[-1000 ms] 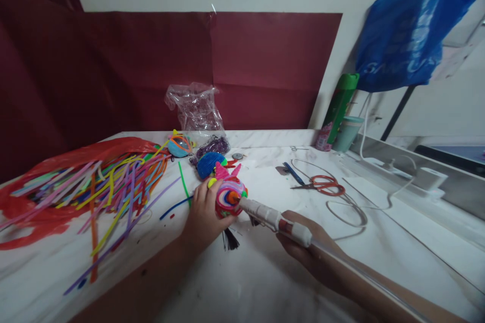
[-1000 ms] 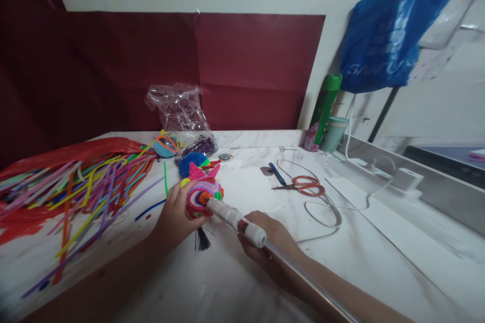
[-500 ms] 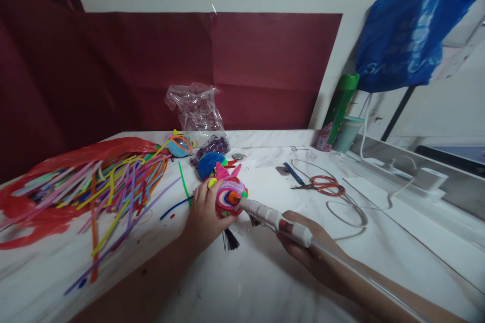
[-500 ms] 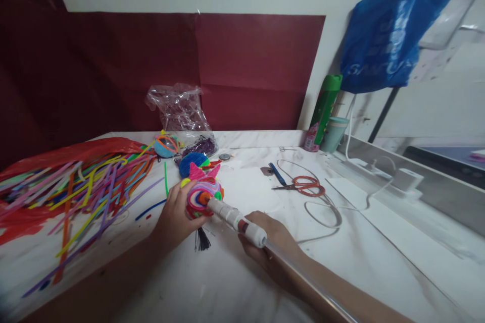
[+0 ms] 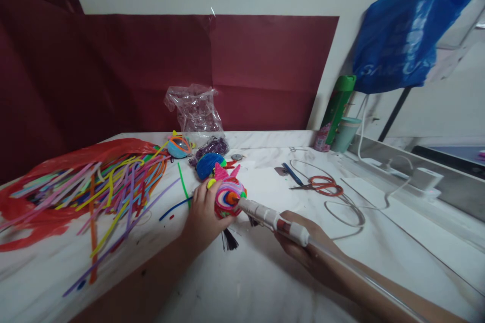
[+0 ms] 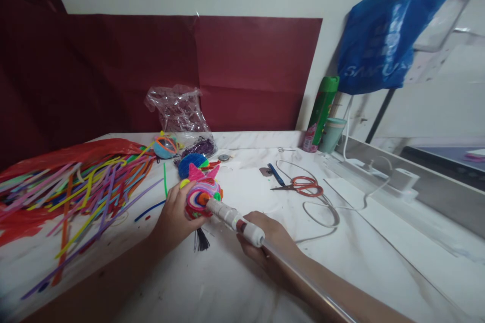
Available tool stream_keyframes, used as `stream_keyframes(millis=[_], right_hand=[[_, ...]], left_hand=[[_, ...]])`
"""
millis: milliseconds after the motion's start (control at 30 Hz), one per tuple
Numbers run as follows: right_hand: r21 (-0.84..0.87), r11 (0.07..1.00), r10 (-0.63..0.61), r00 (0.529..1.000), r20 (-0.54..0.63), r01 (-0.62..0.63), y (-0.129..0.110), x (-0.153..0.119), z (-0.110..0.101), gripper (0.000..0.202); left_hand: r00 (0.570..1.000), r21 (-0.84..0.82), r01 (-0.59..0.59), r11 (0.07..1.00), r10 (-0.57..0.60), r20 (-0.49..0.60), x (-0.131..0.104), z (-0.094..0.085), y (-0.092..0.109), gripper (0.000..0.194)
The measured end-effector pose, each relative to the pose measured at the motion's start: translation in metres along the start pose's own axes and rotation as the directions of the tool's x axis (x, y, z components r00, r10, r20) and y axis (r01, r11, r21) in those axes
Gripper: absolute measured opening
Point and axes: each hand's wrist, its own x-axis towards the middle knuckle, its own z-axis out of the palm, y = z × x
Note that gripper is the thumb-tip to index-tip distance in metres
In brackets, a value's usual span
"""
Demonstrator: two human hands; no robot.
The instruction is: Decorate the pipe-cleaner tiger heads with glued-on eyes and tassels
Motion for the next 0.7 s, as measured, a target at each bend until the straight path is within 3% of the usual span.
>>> stream_keyframes(millis=[167, 700], right_hand=[[-0.011, 0.999, -0.053, 0.998, -0.019, 0.053, -0.0002, 0.0, 0.0004, 0.016], [0.029, 0.998, -0.048, 0.998, -0.028, 0.048, -0.0032, 0.0003, -0.0006, 0.016]], left_hand=[[1.0, 0.0, -0.007, 1.0, 0.007, -0.007, -0.0005, 0.001, -0.0014, 0.074], [1.0, 0.001, -0.008, 1.0, 0.008, -0.005, 0.0, -0.0005, -0.0006, 0.074]])
